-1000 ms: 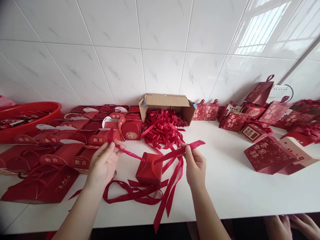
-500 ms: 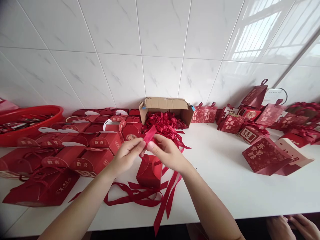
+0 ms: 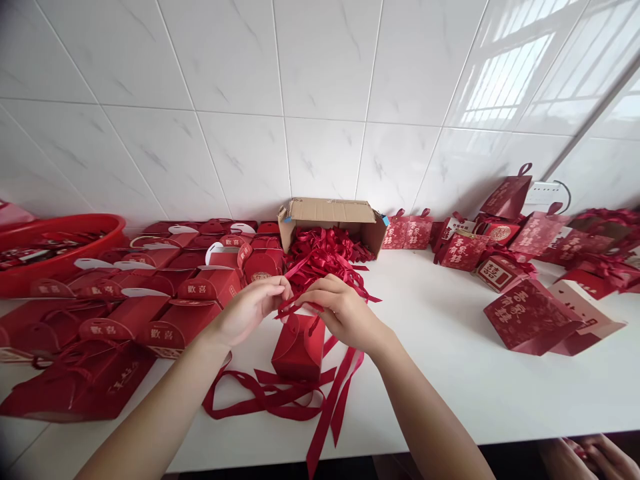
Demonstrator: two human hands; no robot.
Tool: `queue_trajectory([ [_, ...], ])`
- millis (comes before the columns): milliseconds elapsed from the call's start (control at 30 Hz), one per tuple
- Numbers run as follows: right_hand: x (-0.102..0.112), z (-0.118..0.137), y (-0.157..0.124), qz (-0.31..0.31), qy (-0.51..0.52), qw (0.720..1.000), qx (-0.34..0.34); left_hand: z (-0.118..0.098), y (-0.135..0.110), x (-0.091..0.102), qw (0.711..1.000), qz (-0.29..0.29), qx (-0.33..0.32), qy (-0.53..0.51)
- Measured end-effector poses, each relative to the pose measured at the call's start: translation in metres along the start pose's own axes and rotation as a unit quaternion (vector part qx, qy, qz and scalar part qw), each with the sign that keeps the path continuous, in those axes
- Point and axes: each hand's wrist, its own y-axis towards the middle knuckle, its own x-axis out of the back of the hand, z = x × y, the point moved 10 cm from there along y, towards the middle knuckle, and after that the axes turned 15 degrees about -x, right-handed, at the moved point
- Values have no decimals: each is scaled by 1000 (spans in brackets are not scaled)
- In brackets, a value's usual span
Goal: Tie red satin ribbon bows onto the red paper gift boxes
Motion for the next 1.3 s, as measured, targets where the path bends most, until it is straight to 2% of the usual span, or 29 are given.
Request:
queue_trajectory([
  [100, 2, 7, -3, -34, -79, 995, 43, 4, 1, 2, 1000, -11, 13, -3],
  [233, 2, 9, -5, -77, -142, 985, 65, 1, 2, 14, 998, -59, -25, 11],
  [367, 1, 5, -5, -103, -163, 979, 64, 4, 1, 6, 999, -30, -30, -9],
  [433, 1, 3, -5, -109, -143, 982, 62, -3, 1, 9, 995, -43, -68, 62],
  [500, 6, 1, -8, -137, -103, 984, 54, -19, -1, 20, 966, -87, -132, 205],
  [567, 19, -9, -19, -197, -53, 979, 19, -36, -11, 37, 905, -141, -195, 351],
  [633, 34, -33, -41, -257, -21, 964, -60, -43, -26, 58, 846, -176, -223, 451],
  [767, 47, -109, -121, -302, -52, 907, -291, -18, -64, 112, 766, -166, -150, 602],
  [800, 46, -127, -142, -296, -68, 891, -337, -7, -72, 121, 760, -140, -131, 621],
  [900, 27, -163, -177, -222, -86, 880, -410, 24, -88, 122, 756, -40, -97, 646],
  [967, 23, -164, -177, -221, -101, 881, -407, 32, -90, 109, 734, 3, -96, 673],
  [1033, 28, -150, -163, -261, -125, 878, -381, 28, -84, 93, 716, 5, -110, 690],
  [1067, 31, -141, -152, -276, -129, 880, -365, 25, -80, 85, 724, -3, -120, 679],
  [1133, 27, -123, -126, -270, -106, 899, -329, 23, -70, 70, 783, -22, -128, 608],
  [1233, 1, -110, -88, -182, -25, 938, -295, 40, -59, 48, 892, -25, -95, 442],
  [1300, -27, -119, -76, -98, 51, 937, -331, 58, -55, 37, 931, -34, -51, 361],
])
